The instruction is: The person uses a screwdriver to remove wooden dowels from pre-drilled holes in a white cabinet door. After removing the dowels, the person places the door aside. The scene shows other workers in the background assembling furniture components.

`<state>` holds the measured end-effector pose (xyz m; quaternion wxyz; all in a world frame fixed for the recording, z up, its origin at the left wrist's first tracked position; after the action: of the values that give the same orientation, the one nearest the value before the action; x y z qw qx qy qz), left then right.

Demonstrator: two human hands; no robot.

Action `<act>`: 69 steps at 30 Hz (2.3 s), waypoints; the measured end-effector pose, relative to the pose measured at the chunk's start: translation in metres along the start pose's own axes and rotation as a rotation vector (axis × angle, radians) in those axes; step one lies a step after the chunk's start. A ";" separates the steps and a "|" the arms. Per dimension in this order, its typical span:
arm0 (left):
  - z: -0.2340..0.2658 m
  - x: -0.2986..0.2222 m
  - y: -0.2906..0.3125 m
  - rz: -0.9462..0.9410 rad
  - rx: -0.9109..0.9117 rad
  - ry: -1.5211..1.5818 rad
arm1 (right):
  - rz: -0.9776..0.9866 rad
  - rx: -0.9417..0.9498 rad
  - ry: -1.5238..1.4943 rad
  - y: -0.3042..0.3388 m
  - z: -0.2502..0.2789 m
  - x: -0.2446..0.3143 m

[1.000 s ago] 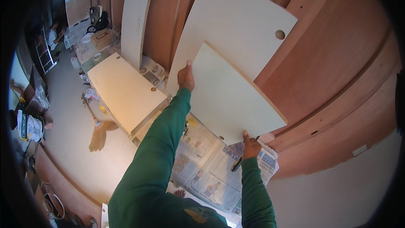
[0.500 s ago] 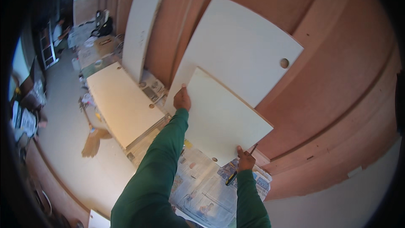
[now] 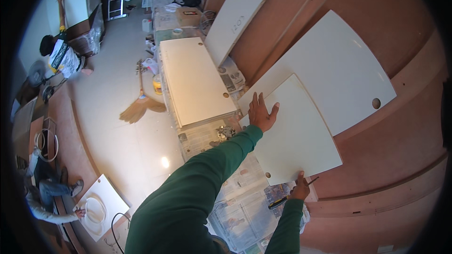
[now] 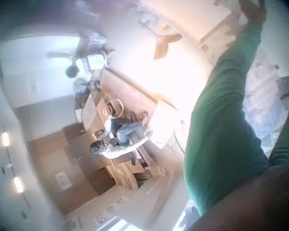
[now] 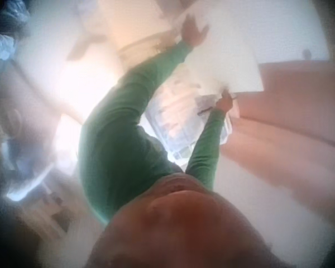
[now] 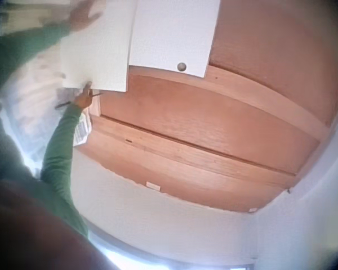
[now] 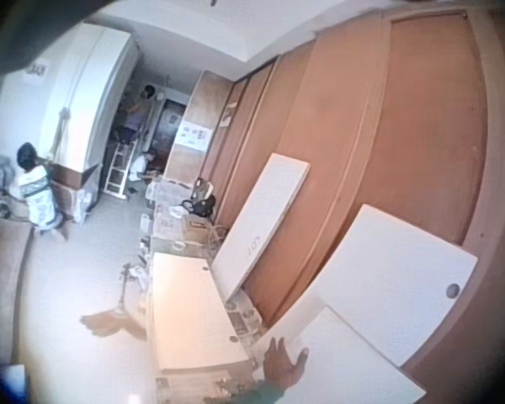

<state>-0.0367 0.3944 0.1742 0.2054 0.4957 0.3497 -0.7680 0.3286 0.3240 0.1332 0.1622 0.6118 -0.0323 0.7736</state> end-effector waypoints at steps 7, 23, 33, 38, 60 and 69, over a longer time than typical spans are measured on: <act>0.041 0.035 0.100 0.011 0.381 -0.082 | 0.075 -0.027 -0.003 0.016 0.026 -0.023; 0.093 -0.038 0.557 0.713 1.393 0.445 | -0.396 0.441 -0.327 0.206 0.088 -0.124; 0.113 -0.052 0.573 0.083 1.683 -0.110 | -0.258 0.810 -0.281 0.277 0.172 -0.161; 0.158 -0.018 0.559 0.152 1.390 -0.174 | -0.311 0.654 0.026 0.236 0.185 -0.186; 0.418 0.237 0.752 1.489 0.534 0.129 | 0.645 0.265 1.291 0.059 0.021 -0.215; 0.512 0.214 0.674 1.226 0.035 0.062 | 0.463 0.666 0.988 0.094 -0.057 -0.128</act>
<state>0.0026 -0.4302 -0.1092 0.5914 0.6319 -0.0057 -0.5009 0.2737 0.2226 0.0108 -0.2119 0.1779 0.1570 0.9481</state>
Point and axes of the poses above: each hand's wrist, its own y-axis away from the middle knuckle, its own z-axis out of the back of the hand, x = y × z, the point moved 4 cm from there along -y, towards the middle knuckle, and after that the axes turned 7 degrees about x, right-handed, at the moved point
